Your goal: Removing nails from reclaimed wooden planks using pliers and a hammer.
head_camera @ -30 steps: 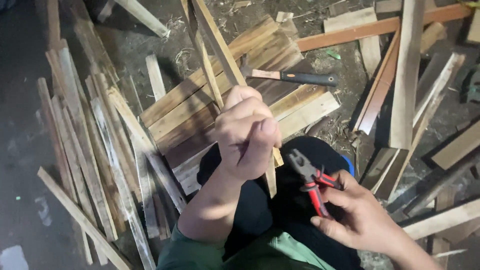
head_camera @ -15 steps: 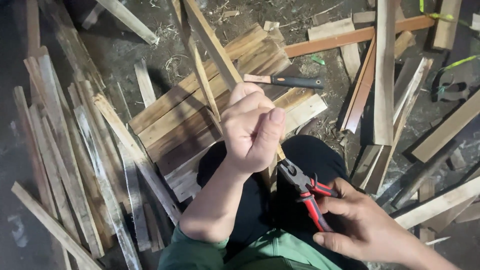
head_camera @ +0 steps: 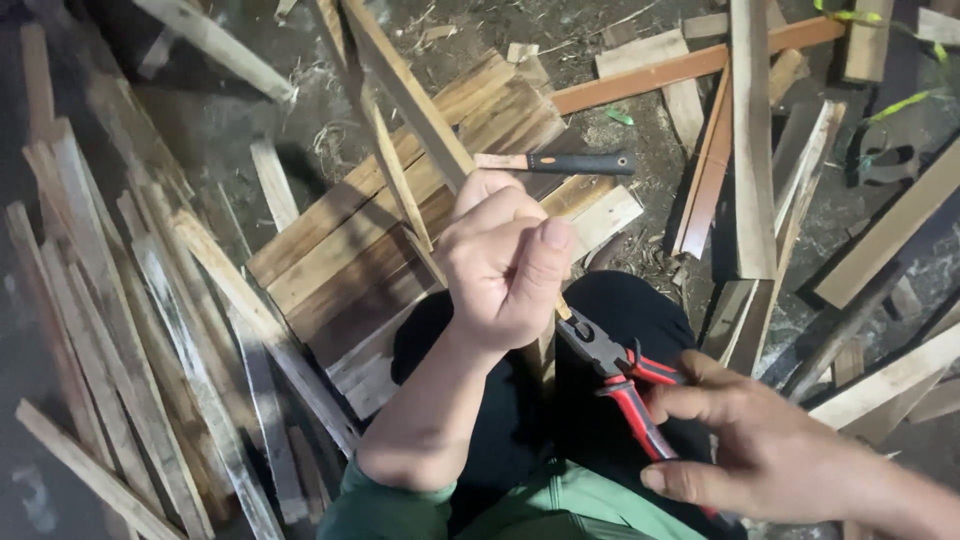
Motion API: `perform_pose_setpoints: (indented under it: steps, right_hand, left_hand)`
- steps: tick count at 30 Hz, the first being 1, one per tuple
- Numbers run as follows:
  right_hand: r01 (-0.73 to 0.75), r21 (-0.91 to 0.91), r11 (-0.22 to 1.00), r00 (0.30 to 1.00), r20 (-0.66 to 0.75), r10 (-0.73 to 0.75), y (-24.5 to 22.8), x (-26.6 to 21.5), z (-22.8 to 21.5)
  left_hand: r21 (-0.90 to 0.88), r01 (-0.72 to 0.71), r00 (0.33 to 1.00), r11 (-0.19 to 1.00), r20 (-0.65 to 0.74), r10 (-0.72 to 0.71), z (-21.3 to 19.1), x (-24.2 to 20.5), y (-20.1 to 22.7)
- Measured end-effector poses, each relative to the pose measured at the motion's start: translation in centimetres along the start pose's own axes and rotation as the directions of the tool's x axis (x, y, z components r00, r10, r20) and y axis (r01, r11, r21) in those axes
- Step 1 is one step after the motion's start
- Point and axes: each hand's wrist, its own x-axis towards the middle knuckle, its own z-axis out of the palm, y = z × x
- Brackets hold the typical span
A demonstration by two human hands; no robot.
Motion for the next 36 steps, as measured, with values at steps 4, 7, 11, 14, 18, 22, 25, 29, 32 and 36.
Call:
perform_pose_setpoints:
  steps: [4, 7, 11, 14, 18, 22, 25, 29, 32, 36]
  right_hand:
    - [-0.348, -0.195, 0.917, 0.923, 0.100, 0.372, -4.0, 0.4, -3.0]
    - [-0.483, -0.259, 0.837, 0.846, 0.109, 0.522, -7.0, 1.7, -4.5]
    - [-0.317, -0.384, 0.867, 0.930, 0.056, 0.364, -4.7, 3.5, -4.0]
    - [-0.205, -0.616, 0.761, 0.967, -0.009, 0.254, -4.0, 4.2, -3.4]
    - [-0.148, -0.772, 0.619, 0.962, -0.258, -0.092, -3.2, 4.2, -1.3]
    - [-0.175, -0.474, 0.863, 0.982, -0.151, 0.116, -2.9, 4.4, -1.3]
    - [-0.058, -0.251, 0.966, 0.989, -0.146, 0.021, -2.5, 4.7, -1.6]
    - [-0.067, 0.015, 0.998, 0.993, -0.097, 0.068, -1.7, 4.8, -1.5]
    - [0.005, 0.096, 0.995, 0.994, -0.106, 0.005, -1.1, 4.7, -1.6]
    - [-0.024, -0.109, 0.994, 0.994, -0.111, 0.012, -0.9, 4.1, -1.0]
  left_hand:
    - [0.005, -0.019, 1.000, 1.000, -0.012, 0.019, 0.9, 1.0, -0.3]
    - [0.071, 0.003, 0.999, 0.997, -0.038, -0.001, 0.9, 1.7, -0.7]
    - [0.112, 0.075, 0.995, 0.991, -0.080, -0.066, 0.3, 2.3, -2.0]
    - [0.088, 0.064, 0.991, 0.994, -0.119, -0.053, 0.9, 2.5, -3.5]
    - [0.127, 0.053, 0.987, 0.991, -0.157, -0.032, 1.7, 3.0, -4.5]
    - [0.111, 0.069, 0.992, 0.991, -0.111, -0.057, 2.1, 3.3, -4.4]
    - [0.083, 0.074, 0.993, 0.994, -0.095, -0.066, 2.0, 3.2, -4.8]
    - [0.072, 0.093, 0.991, 0.993, -0.098, -0.086, 1.8, 2.9, -4.6]
    - [0.086, 0.102, 0.993, 0.991, -0.062, -0.097, 1.4, 2.6, -4.4]
    - [0.064, 0.098, 0.994, 0.993, -0.052, -0.094, 1.2, 2.8, -4.1]
